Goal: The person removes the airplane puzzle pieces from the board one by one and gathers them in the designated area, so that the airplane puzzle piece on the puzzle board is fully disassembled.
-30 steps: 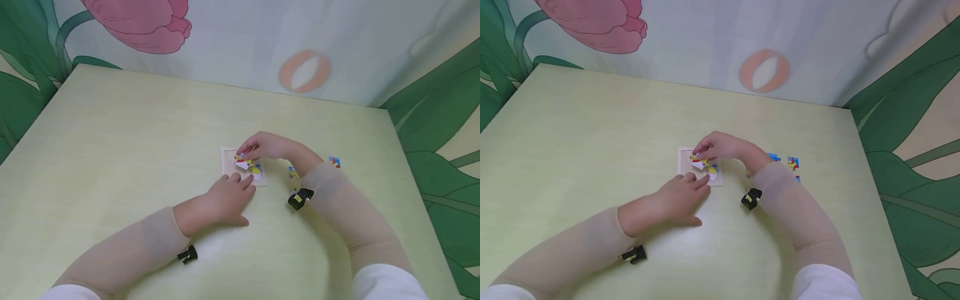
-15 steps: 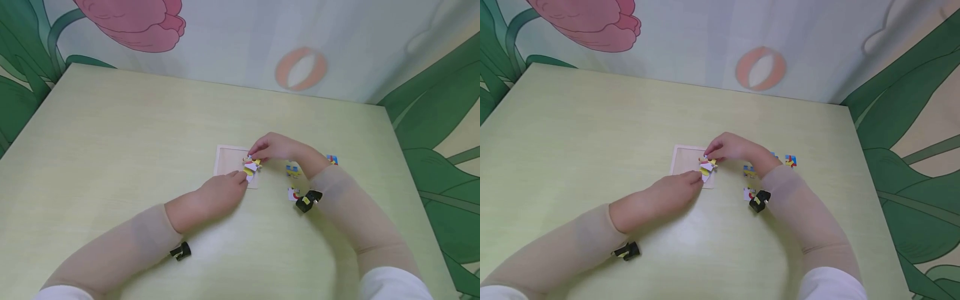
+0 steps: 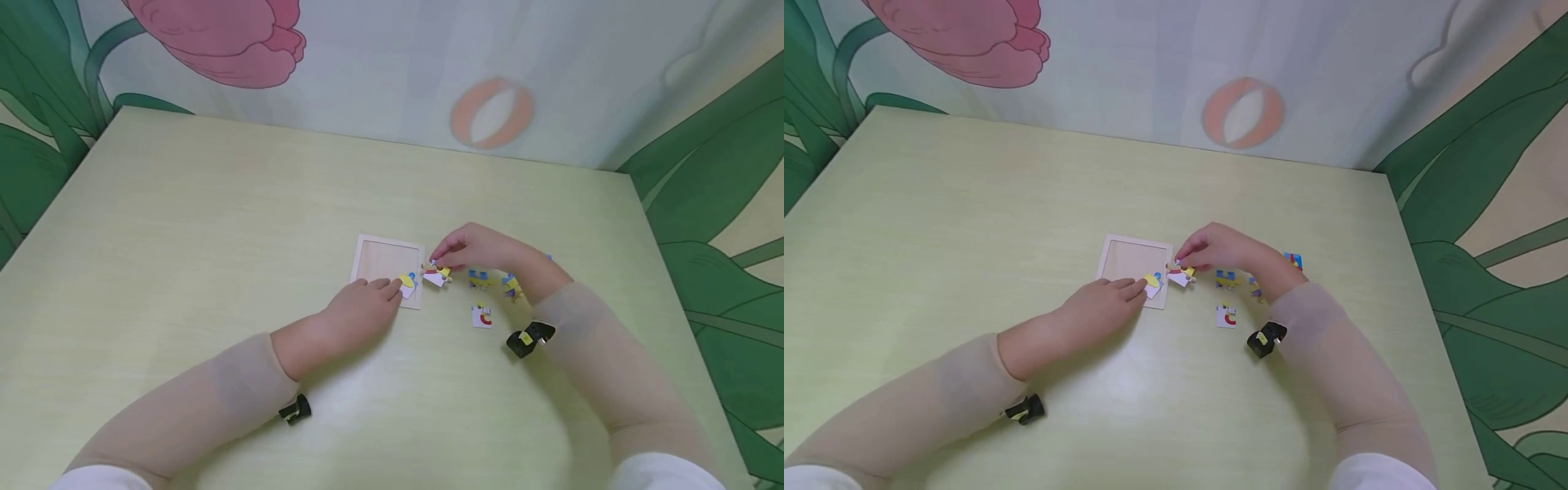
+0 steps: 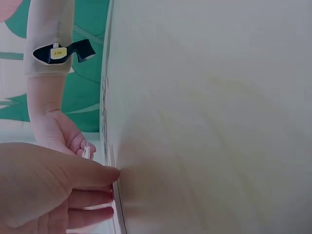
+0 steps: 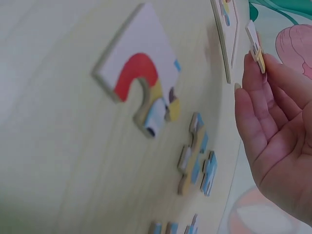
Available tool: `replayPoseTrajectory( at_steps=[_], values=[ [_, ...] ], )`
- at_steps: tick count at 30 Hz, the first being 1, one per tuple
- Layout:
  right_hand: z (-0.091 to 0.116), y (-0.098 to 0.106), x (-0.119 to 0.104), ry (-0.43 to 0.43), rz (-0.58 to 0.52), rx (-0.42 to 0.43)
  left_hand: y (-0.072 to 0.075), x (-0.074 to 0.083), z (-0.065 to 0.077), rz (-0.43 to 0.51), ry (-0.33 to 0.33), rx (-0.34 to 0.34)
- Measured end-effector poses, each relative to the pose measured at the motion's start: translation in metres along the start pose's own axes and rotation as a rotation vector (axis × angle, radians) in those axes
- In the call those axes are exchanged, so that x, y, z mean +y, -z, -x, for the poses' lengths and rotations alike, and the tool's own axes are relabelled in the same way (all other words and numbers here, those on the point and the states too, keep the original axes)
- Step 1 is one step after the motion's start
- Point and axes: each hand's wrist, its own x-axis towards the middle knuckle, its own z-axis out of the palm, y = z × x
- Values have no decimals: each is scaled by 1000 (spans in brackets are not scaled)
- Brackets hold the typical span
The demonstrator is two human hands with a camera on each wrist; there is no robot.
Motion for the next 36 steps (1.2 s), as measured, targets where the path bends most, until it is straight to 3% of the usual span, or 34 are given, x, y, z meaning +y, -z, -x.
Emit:
replayPoseTrajectory(
  at_steps=[2, 9, 12, 19, 27, 36],
  values=[
    [4, 1, 3, 4, 12, 5, 1, 2, 2, -2, 14, -8],
    [23, 6, 18, -11, 0, 26, -6, 4, 6, -13, 21, 111],
    [30, 8, 26, -12, -23, 30, -8, 4, 6, -3, 7, 124],
    [46, 11, 39, -16, -15, 52, -7, 3, 8, 3, 2, 107],
    [61, 13, 50, -70, 3, 73, -7, 3, 11, 175, 103, 20],
    [74, 16, 61, -60, 33, 83, -3, 2, 8, 115, 102, -65]
  ],
)
